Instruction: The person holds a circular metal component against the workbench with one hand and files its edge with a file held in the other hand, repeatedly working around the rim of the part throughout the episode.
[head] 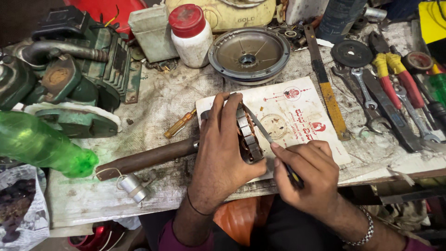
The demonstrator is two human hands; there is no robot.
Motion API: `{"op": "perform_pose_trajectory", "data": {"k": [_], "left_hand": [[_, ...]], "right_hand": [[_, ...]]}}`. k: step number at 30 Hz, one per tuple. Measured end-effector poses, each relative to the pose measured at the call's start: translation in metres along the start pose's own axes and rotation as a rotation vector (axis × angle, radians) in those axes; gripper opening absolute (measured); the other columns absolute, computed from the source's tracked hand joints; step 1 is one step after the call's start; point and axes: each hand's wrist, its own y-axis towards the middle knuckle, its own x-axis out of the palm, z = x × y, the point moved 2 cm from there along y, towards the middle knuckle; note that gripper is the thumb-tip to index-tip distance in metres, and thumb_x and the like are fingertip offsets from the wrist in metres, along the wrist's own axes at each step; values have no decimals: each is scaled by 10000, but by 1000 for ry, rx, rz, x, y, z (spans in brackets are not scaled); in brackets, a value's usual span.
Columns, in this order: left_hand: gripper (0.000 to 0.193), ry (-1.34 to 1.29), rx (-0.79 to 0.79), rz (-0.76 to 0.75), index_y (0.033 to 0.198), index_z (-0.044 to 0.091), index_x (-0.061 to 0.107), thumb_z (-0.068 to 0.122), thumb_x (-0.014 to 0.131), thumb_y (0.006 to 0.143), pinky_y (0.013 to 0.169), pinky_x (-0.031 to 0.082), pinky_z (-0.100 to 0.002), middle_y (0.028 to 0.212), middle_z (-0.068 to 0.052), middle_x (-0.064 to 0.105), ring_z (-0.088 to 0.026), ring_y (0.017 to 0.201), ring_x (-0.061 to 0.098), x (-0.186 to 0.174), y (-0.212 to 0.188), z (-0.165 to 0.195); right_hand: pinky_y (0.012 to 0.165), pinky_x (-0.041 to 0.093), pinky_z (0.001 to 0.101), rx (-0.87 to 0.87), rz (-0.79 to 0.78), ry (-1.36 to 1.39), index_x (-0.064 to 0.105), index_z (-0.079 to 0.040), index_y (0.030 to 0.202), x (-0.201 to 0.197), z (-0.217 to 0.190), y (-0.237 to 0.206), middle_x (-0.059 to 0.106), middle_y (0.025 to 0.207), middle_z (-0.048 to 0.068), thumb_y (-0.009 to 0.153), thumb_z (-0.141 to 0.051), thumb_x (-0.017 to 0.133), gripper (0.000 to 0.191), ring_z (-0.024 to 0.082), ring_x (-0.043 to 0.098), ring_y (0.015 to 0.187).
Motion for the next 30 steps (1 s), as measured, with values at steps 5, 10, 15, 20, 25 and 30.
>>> {"op": "perform_pose_trajectory", "data": {"k": [5,10,15,20,25,30], "left_hand": [[1250,95,46,10,1534,-34,244,265,961,554,1165,327,-597,1510,-318,315,-521,1407,373,4,2,-1],[1240,45,68,39,1555,-13,235,253,959,584,1183,362,-570,1512,-300,288,-508,1422,373,5,-1,1],[1138,63,42,11,1507,48,308,203,938,571,1160,366,-581,1503,-287,284,-510,1400,374,6,-1,1],[1191,200,105,58,1495,40,299,248,964,530,1163,321,-630,1499,-286,277,-528,1406,351,10,0,0],[1175,176,99,101,1492,37,313,215,960,528,1150,363,-599,1503,-295,298,-519,1381,392,14,0,-3],[1140,93,35,54,1494,17,338,191,936,539,1134,405,-554,1513,-319,322,-512,1357,418,10,0,-1]], "right_hand": [[710,419,340,-1,24,15,741,6,1017,0,0,-1,656,741,57,730,5,718,288,192,597,625],[733,435,350,14,-9,6,738,23,1064,0,0,2,675,789,68,764,3,735,301,212,636,677],[716,430,344,-12,35,32,733,13,1030,-2,-2,4,677,772,60,750,3,728,280,203,625,649],[713,425,349,15,-1,12,743,12,1036,-1,-1,3,656,758,65,756,6,742,280,211,614,644],[712,424,347,22,6,12,741,0,1036,1,-2,2,665,770,62,752,6,741,284,208,611,647],[713,426,341,24,-18,12,741,12,1075,2,-1,1,676,792,60,752,5,743,323,200,628,668]]}}
